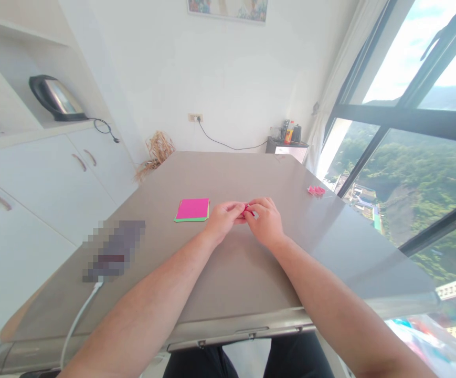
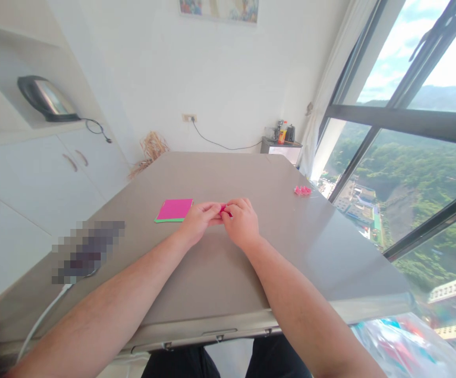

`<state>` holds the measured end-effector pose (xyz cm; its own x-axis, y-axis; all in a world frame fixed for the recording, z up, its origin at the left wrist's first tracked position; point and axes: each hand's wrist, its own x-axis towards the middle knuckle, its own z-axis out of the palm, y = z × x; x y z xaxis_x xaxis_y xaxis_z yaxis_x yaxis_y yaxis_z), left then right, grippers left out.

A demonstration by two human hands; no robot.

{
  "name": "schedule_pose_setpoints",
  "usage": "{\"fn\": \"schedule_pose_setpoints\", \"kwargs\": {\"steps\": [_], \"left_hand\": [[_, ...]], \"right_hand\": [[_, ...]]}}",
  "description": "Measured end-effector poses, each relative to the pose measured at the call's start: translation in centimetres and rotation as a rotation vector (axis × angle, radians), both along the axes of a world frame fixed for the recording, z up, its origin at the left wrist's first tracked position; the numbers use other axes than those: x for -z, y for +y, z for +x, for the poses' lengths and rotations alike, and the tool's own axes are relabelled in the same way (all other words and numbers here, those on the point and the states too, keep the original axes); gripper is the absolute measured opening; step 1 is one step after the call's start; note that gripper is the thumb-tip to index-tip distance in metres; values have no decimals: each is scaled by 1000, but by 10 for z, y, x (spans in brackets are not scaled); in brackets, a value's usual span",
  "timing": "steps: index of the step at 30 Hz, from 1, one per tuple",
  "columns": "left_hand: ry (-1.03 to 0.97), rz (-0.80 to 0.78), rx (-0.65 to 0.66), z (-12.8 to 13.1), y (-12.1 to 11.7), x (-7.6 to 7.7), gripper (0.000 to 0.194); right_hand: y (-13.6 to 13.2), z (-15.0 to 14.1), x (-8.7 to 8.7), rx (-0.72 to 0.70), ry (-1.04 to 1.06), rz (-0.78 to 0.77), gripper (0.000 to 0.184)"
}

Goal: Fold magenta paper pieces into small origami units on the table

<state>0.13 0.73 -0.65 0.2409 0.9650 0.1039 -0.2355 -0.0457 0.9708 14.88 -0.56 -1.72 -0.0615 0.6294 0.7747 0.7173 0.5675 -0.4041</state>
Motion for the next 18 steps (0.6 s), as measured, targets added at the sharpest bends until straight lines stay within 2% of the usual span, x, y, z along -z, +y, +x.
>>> {"fn": "schedule_pose_setpoints", "kwargs": {"steps": [3, 6, 8, 11, 18], "left_hand": [[1, -3, 1, -2, 1, 0, 36], [-70, -53, -43, -8, 4, -2, 36], [-133, -98, -90, -14, 7, -4, 36], [-175, -130, -121, -20, 10, -7, 37], [-124, -95, -59, -14, 5, -6, 43]], "right_hand": [[0, 0, 0, -25, 36, 9, 18], [-1, 1, 1, -64, 124, 28, 10], [-1, 3, 3, -101, 135, 29, 16], [-3, 5, 4, -120, 76, 37, 18], [-6, 4, 2, -89, -108, 84, 22]]}}
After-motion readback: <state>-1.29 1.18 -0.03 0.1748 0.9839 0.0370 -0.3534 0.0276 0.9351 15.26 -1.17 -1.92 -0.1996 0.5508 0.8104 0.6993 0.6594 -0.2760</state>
